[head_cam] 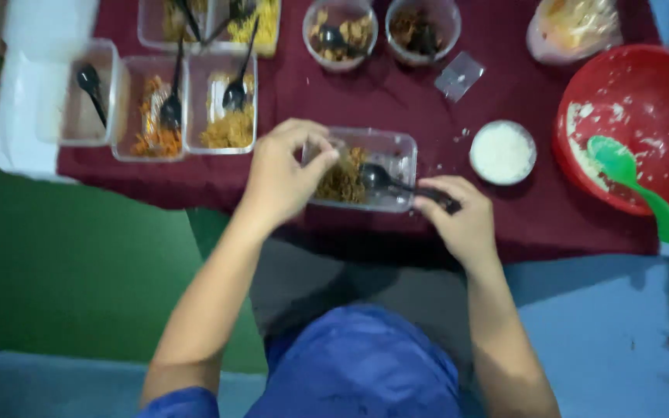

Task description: Preparing a snack by mixing ingredients in a cup and packaging dried food into small bags.

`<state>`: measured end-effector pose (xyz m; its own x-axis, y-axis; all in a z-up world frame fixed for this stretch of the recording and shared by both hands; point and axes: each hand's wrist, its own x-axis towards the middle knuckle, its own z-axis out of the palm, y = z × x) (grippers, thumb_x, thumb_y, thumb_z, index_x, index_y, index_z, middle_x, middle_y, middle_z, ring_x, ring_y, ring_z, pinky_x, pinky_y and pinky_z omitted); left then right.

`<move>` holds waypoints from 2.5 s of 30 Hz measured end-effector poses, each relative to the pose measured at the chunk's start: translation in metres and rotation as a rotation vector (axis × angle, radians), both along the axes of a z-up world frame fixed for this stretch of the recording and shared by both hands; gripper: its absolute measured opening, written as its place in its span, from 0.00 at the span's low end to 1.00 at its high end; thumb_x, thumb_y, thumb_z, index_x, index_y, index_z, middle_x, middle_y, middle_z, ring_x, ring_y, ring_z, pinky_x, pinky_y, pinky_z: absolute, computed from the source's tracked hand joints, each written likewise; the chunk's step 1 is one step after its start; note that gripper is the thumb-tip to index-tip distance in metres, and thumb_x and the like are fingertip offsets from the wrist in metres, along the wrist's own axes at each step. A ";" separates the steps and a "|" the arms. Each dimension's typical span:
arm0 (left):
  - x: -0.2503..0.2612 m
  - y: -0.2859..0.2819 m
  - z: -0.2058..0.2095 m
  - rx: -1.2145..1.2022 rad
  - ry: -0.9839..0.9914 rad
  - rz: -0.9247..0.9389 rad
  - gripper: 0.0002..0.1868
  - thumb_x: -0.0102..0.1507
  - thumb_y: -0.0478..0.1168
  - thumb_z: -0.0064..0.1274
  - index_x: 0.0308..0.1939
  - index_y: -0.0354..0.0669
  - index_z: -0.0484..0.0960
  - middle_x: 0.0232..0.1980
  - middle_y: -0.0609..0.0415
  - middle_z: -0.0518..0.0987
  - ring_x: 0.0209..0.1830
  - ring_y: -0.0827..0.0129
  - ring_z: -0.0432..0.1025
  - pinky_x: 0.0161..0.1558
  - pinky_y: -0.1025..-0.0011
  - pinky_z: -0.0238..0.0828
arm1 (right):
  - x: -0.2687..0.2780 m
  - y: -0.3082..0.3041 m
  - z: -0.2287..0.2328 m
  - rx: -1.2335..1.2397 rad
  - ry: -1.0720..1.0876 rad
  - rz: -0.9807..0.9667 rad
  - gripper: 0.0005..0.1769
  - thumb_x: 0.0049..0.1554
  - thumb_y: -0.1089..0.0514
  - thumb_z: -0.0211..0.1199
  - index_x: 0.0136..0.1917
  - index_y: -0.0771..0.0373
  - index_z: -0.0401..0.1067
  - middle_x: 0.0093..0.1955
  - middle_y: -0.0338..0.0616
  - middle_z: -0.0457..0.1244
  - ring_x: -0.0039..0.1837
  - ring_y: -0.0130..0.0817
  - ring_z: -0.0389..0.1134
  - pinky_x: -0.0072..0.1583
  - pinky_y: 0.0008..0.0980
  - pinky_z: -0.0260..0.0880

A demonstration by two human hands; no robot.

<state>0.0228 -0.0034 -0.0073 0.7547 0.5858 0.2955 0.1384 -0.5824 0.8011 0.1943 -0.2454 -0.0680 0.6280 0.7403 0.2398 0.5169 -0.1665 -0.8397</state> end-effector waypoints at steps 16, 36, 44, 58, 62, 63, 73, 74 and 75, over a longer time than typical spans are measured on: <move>-0.027 -0.093 0.009 0.010 -0.225 -0.223 0.05 0.59 0.36 0.68 0.33 0.42 0.86 0.37 0.54 0.85 0.37 0.67 0.80 0.46 0.72 0.77 | -0.066 0.002 0.037 0.226 0.024 0.140 0.02 0.52 0.63 0.72 0.41 0.60 0.83 0.43 0.41 0.75 0.46 0.31 0.76 0.54 0.29 0.74; -0.038 -0.099 -0.012 -0.191 -0.152 -0.202 0.02 0.61 0.38 0.63 0.35 0.46 0.89 0.35 0.59 0.87 0.36 0.71 0.79 0.43 0.72 0.76 | -0.076 0.002 0.040 0.281 -0.044 0.130 0.02 0.53 0.62 0.71 0.38 0.60 0.80 0.38 0.39 0.72 0.43 0.31 0.72 0.51 0.31 0.73; -0.042 -0.099 -0.017 -0.103 -0.166 -0.250 0.01 0.63 0.36 0.60 0.36 0.44 0.84 0.36 0.58 0.82 0.37 0.67 0.73 0.45 0.70 0.70 | -0.081 0.008 0.049 0.308 -0.179 0.183 0.05 0.57 0.62 0.67 0.38 0.61 0.76 0.37 0.38 0.70 0.42 0.34 0.70 0.50 0.32 0.71; -0.053 -0.102 -0.026 -0.068 -0.028 -0.282 0.03 0.66 0.34 0.56 0.37 0.43 0.84 0.32 0.56 0.76 0.32 0.65 0.68 0.41 0.69 0.67 | -0.077 -0.005 0.044 0.130 -0.155 0.200 0.06 0.56 0.62 0.70 0.37 0.55 0.81 0.36 0.34 0.72 0.39 0.30 0.70 0.48 0.31 0.65; -0.049 -0.101 -0.020 -0.061 -0.076 -0.318 0.03 0.62 0.33 0.60 0.39 0.41 0.84 0.37 0.53 0.81 0.37 0.59 0.76 0.43 0.65 0.73 | -0.078 -0.006 0.040 0.182 -0.102 0.220 0.04 0.56 0.60 0.71 0.39 0.57 0.80 0.37 0.37 0.72 0.39 0.37 0.70 0.45 0.33 0.67; -0.048 -0.101 -0.019 -0.063 -0.094 -0.297 0.03 0.60 0.31 0.61 0.36 0.43 0.85 0.33 0.53 0.82 0.35 0.55 0.77 0.38 0.63 0.77 | -0.079 -0.005 0.037 0.238 -0.071 0.218 0.03 0.56 0.61 0.72 0.39 0.58 0.81 0.37 0.39 0.72 0.38 0.43 0.71 0.43 0.36 0.69; -0.045 -0.095 -0.033 -0.181 -0.134 -0.170 0.03 0.61 0.38 0.65 0.34 0.46 0.86 0.31 0.57 0.84 0.31 0.60 0.80 0.35 0.66 0.78 | -0.061 -0.023 0.028 0.209 0.105 0.145 0.02 0.55 0.67 0.70 0.39 0.65 0.81 0.38 0.48 0.73 0.38 0.44 0.74 0.43 0.40 0.74; -0.045 -0.091 -0.036 -0.125 -0.159 -0.098 0.03 0.60 0.37 0.66 0.34 0.47 0.86 0.33 0.56 0.85 0.32 0.60 0.80 0.36 0.67 0.78 | -0.055 -0.026 0.028 0.166 0.080 0.019 0.02 0.56 0.66 0.71 0.40 0.63 0.81 0.37 0.47 0.73 0.37 0.40 0.74 0.41 0.36 0.74; -0.045 -0.088 -0.038 -0.069 -0.183 -0.025 0.04 0.60 0.37 0.68 0.34 0.48 0.86 0.34 0.56 0.85 0.33 0.59 0.80 0.37 0.67 0.78 | -0.049 -0.030 0.028 0.122 0.055 -0.108 0.02 0.56 0.66 0.71 0.41 0.62 0.81 0.36 0.45 0.72 0.36 0.36 0.74 0.39 0.33 0.73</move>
